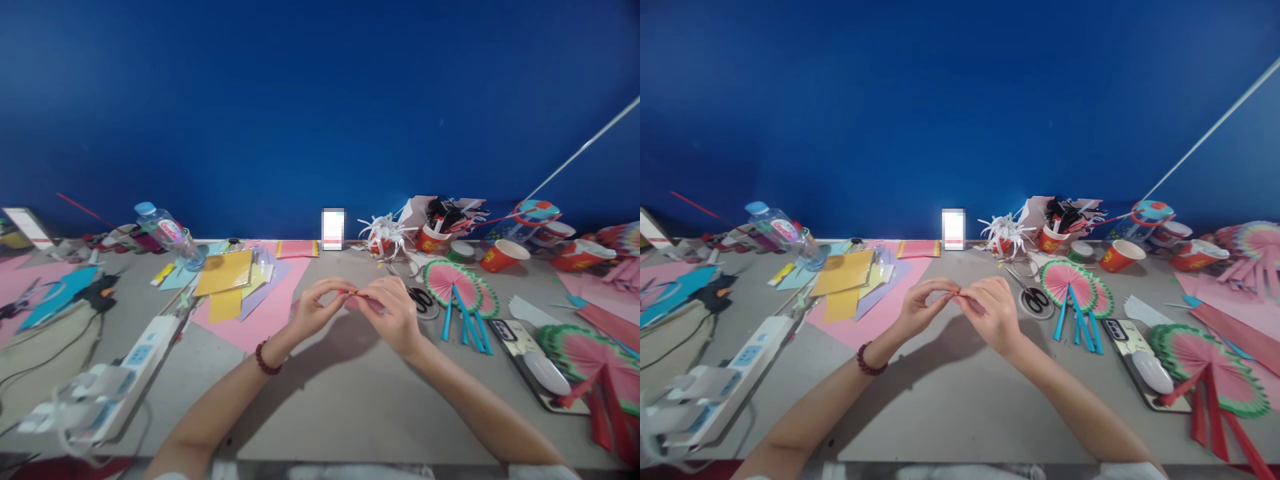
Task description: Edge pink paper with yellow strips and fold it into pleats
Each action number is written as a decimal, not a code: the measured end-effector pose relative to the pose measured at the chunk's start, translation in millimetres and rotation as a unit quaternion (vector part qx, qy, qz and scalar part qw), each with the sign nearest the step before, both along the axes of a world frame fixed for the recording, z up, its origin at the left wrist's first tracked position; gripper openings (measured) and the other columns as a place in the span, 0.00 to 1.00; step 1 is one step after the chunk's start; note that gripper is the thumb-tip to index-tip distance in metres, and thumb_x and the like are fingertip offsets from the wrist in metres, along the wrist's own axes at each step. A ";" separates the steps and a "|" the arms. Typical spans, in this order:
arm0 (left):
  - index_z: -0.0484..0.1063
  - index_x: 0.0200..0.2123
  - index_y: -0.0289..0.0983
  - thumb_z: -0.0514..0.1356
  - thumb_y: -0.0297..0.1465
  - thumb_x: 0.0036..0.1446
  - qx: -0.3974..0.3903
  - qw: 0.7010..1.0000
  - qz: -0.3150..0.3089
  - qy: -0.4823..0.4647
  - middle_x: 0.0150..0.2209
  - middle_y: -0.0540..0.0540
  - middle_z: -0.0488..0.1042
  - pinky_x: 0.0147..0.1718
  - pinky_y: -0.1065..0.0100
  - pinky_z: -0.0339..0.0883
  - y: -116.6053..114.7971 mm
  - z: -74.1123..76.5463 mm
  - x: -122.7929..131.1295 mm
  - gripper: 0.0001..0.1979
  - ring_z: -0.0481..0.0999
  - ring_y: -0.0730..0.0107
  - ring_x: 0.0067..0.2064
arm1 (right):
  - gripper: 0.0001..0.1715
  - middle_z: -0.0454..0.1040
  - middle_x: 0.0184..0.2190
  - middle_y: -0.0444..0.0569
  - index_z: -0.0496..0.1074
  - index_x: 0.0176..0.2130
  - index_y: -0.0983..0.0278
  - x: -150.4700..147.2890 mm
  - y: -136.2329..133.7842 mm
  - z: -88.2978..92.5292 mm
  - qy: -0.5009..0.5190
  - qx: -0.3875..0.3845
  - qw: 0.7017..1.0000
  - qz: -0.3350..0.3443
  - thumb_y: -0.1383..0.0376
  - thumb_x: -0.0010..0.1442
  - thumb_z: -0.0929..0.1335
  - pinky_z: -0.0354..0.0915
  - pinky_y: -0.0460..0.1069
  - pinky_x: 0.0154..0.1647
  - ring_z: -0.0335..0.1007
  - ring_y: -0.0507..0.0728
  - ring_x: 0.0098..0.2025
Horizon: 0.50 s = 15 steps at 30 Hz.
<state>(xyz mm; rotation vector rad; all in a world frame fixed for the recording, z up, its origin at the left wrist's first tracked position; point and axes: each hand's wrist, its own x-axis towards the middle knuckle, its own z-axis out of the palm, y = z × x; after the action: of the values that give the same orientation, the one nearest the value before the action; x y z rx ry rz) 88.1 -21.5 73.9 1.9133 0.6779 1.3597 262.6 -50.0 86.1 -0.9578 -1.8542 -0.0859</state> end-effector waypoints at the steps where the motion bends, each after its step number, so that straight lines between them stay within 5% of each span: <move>1: 0.77 0.38 0.38 0.59 0.30 0.59 -0.004 1.000 -0.011 -0.001 0.38 0.43 0.79 0.45 0.64 0.70 0.5 0.8 -0.7 0.06 0.77 0.67 0.42 | 0.03 0.75 0.25 0.45 0.71 0.32 0.60 -0.3 -0.2 0.6 0.002 0.003 1.000 0.002 0.67 0.59 0.68 0.61 0.52 0.37 0.69 0.53 0.29; 15: 0.78 0.35 0.38 0.61 0.33 0.57 -0.031 0.999 -0.022 -0.013 0.35 0.44 0.79 0.42 0.65 0.72 2.6 1.7 -3.5 0.06 0.78 0.67 0.39 | 0.04 0.76 0.27 0.46 0.73 0.33 0.60 -2.3 -2.3 2.3 0.047 -0.029 0.998 0.041 0.68 0.59 0.67 0.63 0.52 0.37 0.69 0.54 0.29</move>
<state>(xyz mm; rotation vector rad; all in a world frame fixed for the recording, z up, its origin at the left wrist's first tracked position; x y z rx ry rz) 84.6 -18.9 75.6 1.8482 0.6556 1.3188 260.3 -52.3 88.4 -0.9087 -1.8143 0.0633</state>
